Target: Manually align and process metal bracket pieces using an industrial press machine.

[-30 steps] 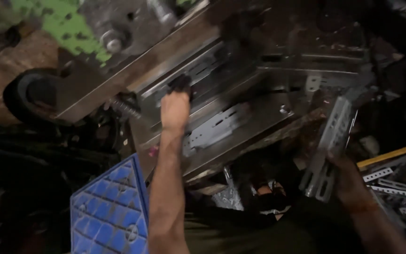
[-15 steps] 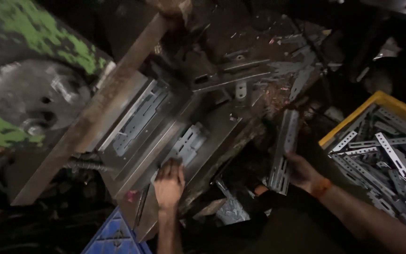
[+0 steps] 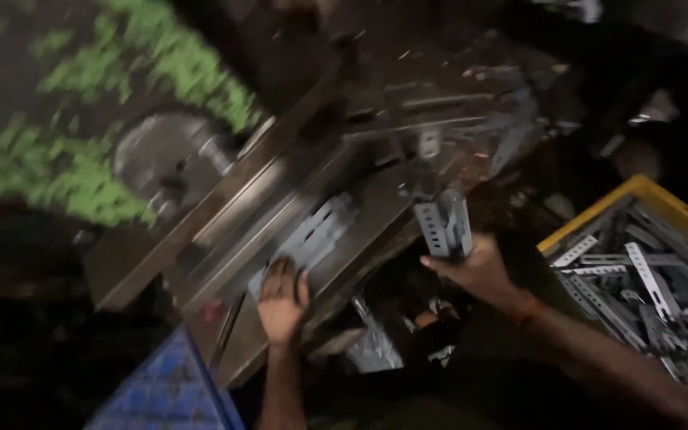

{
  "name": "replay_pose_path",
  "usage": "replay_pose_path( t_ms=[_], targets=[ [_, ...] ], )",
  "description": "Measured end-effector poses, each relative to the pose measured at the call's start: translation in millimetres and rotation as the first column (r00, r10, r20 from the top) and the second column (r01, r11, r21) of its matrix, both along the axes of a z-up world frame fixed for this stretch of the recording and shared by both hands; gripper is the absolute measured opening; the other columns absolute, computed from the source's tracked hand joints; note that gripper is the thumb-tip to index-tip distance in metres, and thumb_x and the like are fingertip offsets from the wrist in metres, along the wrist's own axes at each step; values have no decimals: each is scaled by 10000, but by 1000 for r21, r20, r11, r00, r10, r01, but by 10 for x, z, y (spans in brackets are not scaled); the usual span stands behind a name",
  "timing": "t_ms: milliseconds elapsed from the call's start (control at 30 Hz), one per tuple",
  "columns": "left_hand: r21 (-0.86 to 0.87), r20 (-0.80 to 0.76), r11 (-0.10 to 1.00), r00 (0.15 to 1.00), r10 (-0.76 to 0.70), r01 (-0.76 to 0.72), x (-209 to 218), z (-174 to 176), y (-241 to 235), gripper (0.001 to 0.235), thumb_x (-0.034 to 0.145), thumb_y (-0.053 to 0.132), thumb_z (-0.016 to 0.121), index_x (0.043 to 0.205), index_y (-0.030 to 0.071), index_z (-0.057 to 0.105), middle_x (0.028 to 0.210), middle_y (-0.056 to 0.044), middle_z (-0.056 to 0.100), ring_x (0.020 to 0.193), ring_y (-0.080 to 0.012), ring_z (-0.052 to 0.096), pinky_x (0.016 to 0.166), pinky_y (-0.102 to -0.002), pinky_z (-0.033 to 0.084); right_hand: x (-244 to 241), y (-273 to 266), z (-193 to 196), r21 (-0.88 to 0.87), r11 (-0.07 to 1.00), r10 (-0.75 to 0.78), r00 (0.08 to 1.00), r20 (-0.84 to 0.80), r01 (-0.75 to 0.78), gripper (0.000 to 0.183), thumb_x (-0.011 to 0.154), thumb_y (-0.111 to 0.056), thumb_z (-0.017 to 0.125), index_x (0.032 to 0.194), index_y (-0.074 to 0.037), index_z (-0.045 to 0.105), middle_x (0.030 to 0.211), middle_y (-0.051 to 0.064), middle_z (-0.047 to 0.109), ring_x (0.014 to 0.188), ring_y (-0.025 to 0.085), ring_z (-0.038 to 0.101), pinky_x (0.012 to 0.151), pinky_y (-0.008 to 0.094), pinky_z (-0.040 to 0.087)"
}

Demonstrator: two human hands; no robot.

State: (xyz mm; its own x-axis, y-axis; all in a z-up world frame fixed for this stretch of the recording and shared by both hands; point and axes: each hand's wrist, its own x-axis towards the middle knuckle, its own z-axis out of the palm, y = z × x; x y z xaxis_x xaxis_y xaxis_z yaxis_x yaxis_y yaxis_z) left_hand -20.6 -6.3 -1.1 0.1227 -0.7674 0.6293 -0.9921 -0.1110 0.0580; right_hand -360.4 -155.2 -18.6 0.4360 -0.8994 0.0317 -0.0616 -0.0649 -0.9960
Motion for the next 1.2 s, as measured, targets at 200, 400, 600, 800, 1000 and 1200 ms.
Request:
replay_pose_path(
  t_ms=[200, 400, 600, 800, 1000, 1200],
  targets=[
    [24, -61, 1000, 998, -11, 12, -23, 125, 125, 393, 925, 176, 696, 1265, -20, 678, 1281, -196, 687, 1134, -371, 673, 1008, -458, 535, 670, -231, 1160, -735, 642, 56, 970, -237, -217, 379, 705, -137, 851, 1034, 10, 732, 1124, 142, 723, 997, 310, 702, 860, 408, 572],
    [46, -69, 992, 991, -112, 116, 89, -24, 158, 361, 891, 221, 697, 1195, 28, 724, 1203, -160, 718, 1081, -361, 685, 992, -496, 508, 1876, -405, 1646, -778, 114, 152, 785, -601, -618, 269, 714, -107, 811, 935, 26, 734, 1429, 218, 561, 1285, 358, 518, 1060, 480, 448],
    [14, -108, 999, 993, -47, 48, 28, 63, 102, 292, 966, 177, 696, 1197, -1, 694, 1246, -186, 713, 1118, -355, 687, 1004, -460, 536, 2557, -651, 1813, -665, 133, 173, 678, -714, -735, 117, 694, -65, 762, 801, -19, 756, 1326, 281, 556, 1252, 400, 513, 1049, 512, 441],
    [37, -84, 997, 994, -66, 70, 69, -12, 86, 337, 958, 172, 710, 1241, -12, 708, 1171, -187, 714, 1059, -373, 679, 965, -468, 537, 1913, -432, 1301, -629, 253, 209, 677, -706, -735, 182, 933, -218, 703, 997, -48, 701, 1045, 131, 647, 1008, 242, 639, 892, 389, 567],
    [31, -66, 998, 996, -59, 61, 27, 107, 45, 301, 967, 153, 677, 1217, -14, 698, 1254, -191, 718, 1120, -373, 683, 996, -458, 544, 138, -401, 376, -847, 399, 56, 931, -359, -351, 515, 774, -302, 785, 1197, -24, 695, 1268, 142, 608, 1138, 286, 613, 928, 410, 560],
    [49, -41, 998, 999, -24, 26, -167, 229, -9, 262, 998, 159, 679, 1188, -19, 703, 1254, -199, 705, 1153, -378, 686, 1006, -463, 555, -1654, -482, -214, -378, 886, -395, 866, -306, 270, 364, 712, -207, 867, 1013, -23, 776, 1091, 136, 675, 945, 259, 663, 814, 383, 586]
  ],
)
